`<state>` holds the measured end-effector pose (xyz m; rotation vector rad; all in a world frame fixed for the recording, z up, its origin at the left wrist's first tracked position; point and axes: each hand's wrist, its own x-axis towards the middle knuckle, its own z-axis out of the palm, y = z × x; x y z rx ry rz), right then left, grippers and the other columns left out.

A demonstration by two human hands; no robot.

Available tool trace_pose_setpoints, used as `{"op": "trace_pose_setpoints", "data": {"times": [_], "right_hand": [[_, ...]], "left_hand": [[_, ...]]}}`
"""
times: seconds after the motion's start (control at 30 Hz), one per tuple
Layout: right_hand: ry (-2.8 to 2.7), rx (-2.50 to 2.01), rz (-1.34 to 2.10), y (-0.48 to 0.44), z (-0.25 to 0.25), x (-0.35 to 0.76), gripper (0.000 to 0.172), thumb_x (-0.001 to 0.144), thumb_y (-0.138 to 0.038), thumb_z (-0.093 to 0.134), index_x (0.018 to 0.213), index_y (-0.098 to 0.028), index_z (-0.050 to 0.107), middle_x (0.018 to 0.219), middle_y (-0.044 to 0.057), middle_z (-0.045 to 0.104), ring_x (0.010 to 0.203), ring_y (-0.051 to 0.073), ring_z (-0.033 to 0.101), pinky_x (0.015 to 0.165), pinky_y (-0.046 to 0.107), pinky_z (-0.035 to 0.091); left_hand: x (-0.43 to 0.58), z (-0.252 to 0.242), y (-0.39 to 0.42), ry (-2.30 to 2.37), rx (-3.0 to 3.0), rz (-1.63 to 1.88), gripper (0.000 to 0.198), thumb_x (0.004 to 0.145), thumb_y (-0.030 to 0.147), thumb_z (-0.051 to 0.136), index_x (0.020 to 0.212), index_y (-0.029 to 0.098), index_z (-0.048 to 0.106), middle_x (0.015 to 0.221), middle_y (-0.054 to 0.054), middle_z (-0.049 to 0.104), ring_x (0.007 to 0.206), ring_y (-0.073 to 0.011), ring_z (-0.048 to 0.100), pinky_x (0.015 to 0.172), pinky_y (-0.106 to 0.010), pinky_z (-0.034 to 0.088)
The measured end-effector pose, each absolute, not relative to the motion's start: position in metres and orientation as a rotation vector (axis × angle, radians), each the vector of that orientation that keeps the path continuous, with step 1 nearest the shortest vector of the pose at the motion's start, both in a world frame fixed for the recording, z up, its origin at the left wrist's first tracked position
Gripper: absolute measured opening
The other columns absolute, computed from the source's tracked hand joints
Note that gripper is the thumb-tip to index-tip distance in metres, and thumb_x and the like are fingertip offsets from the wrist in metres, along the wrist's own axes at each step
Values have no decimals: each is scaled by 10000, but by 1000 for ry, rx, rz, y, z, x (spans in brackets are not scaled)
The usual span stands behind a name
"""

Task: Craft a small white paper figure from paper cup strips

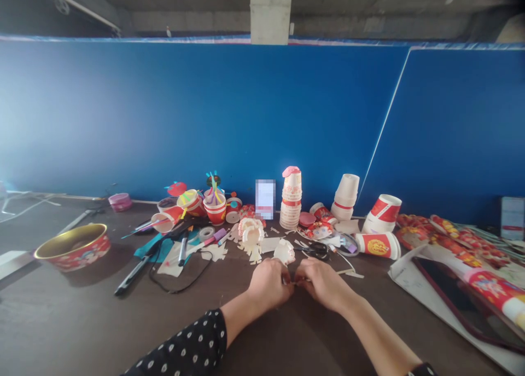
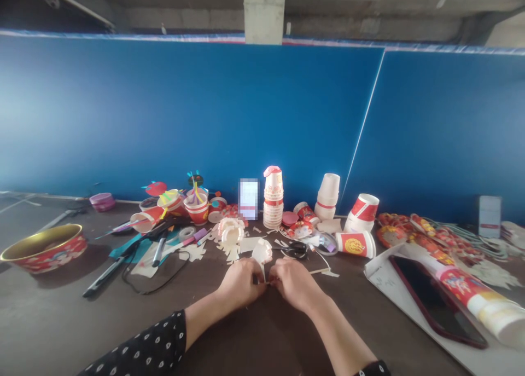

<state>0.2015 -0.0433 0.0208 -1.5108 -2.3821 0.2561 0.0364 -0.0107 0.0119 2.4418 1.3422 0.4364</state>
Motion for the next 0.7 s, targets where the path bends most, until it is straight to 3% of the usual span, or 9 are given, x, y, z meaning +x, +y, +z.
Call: {"op": "trace_pose_setpoints", "data": {"times": [0.47,0.7], "right_hand": [[-2370,-1488,275,-43,22,200,205,770,-134,490,725,-204,678,775,27,637,791,157,562,737,242,375],[-2384,-1534,314,-44,26,198,184,755,-132,480,710,-186,650,774,24,623,718,133,562,636,208,361]], "left_hand": [[34,4,3,1230,2312,397,160,694,211,573,731,172,724,718,-35,686,721,-171,605,667,-225,437],[35,6,0,1287,2337,403,184,715,212,542,769,182,716,740,-25,681,730,-163,598,673,-224,437]]}}
